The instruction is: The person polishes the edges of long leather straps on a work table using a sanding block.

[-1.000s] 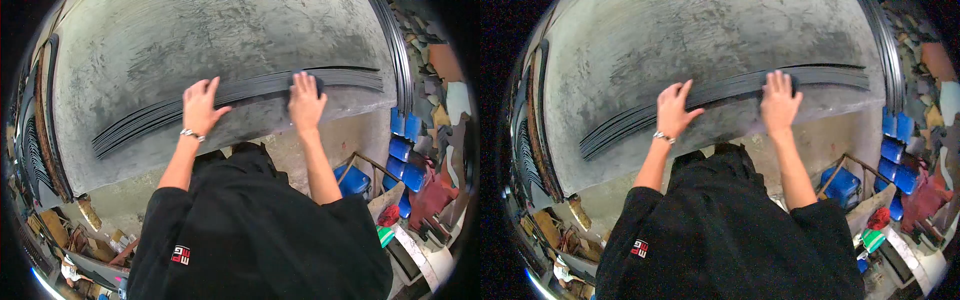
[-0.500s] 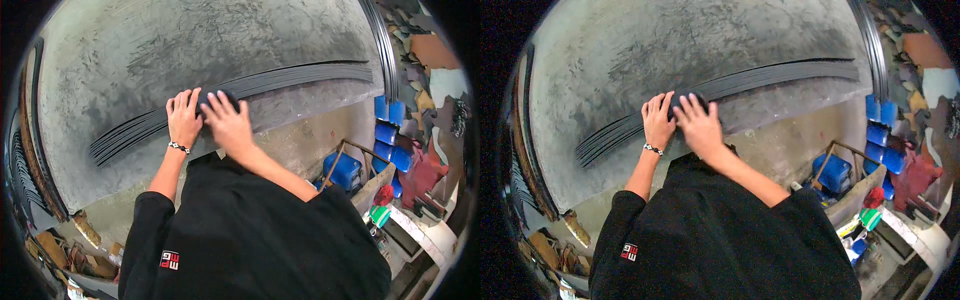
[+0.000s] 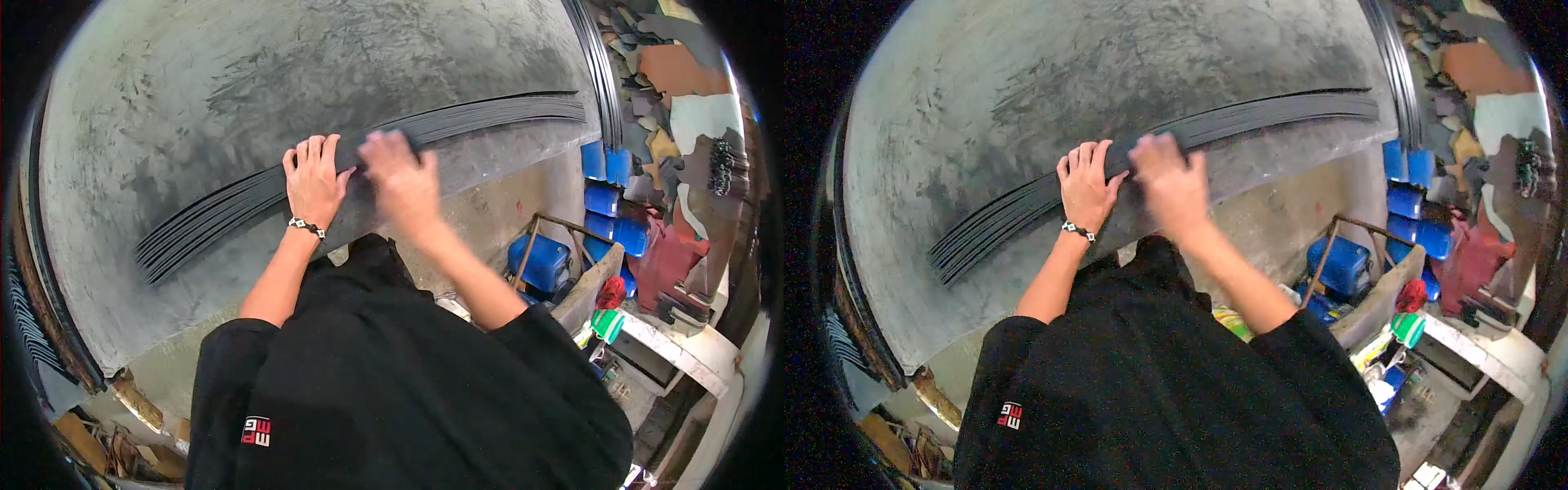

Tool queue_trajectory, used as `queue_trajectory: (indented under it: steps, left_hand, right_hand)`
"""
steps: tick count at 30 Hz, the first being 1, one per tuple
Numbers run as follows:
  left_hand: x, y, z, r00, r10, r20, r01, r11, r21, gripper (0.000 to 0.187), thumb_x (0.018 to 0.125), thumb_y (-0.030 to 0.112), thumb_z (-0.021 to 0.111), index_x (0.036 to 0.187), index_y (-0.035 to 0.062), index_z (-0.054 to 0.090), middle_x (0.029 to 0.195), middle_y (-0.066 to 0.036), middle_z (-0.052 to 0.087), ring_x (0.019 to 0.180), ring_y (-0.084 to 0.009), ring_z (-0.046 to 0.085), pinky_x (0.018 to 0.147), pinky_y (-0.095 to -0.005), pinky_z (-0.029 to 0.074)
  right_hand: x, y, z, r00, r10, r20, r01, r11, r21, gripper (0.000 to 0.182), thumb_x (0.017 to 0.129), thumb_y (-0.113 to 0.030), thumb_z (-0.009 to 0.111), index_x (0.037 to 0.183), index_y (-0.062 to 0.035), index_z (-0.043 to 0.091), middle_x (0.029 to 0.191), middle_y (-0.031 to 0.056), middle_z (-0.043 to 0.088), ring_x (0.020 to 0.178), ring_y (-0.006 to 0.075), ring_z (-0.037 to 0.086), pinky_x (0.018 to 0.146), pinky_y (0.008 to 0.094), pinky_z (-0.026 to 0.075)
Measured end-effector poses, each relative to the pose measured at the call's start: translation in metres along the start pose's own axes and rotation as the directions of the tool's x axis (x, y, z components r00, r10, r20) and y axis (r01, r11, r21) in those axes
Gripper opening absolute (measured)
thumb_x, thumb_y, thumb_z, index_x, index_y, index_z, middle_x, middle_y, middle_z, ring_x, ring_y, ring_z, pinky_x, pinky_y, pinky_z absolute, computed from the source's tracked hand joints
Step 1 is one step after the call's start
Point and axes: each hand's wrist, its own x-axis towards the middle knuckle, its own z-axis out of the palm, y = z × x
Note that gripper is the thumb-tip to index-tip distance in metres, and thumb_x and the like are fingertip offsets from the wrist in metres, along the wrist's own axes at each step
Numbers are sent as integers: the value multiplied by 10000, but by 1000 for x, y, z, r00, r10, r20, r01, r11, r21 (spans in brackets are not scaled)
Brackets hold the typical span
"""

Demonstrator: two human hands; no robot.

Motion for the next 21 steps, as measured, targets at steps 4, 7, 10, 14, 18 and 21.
queue_trajectory:
  steps: [4,7,10,14,18,21]
  left_hand:
    - [5,-1,-4,999,30,14,-29,1000,-6,683,812,329,913,1398,101,646,1230,-67,586,1203,-277,558,1110,-472,409]
    - [7,-4,-7,999,48,25,-47,998,-36,653,816,320,909,1372,87,659,1211,-75,579,1185,-283,556,1110,-471,412]
    - [7,-6,-6,998,49,31,-47,998,-52,633,811,314,911,1349,82,670,1222,-78,583,1191,-286,556,1116,-476,414]
    - [7,-8,-4,999,52,3,-52,994,-91,641,799,321,918,1344,88,675,1228,-78,590,1207,-291,562,1126,-474,416]
    - [7,-7,-4,999,51,-9,-52,994,-97,645,799,329,915,1350,90,679,1230,-72,594,1210,-291,564,1117,-466,425]
    - [7,-7,-5,999,34,22,-31,995,-92,633,809,343,905,1342,88,680,1225,-72,596,1208,-292,565,1103,-458,434]
  right_hand:
    - [28,153,-13,696,681,228,-674,729,-119,481,1149,-378,426,1565,-176,556,1656,78,523,1506,264,471,1186,631,369]
    - [34,135,39,746,664,51,-643,738,-204,476,1085,-368,534,1520,-186,596,1635,84,536,1517,273,462,1135,644,386]
    - [40,-29,9,966,238,101,-226,967,-118,482,1021,-358,642,1475,-195,636,1615,89,550,1529,281,453,1084,657,403]
    - [37,39,2,985,171,38,-160,965,-206,472,962,-259,665,1429,-191,660,1501,17,639,1425,267,535,971,618,438]
    - [16,207,76,689,724,-10,-716,679,-162,390,1131,-295,486,1451,-136,643,1647,107,535,1525,284,459,1126,615,405]
    - [32,34,32,911,412,20,-402,896,-189,419,1078,-304,550,1462,-169,654,1632,98,561,1532,287,474,1128,634,387]
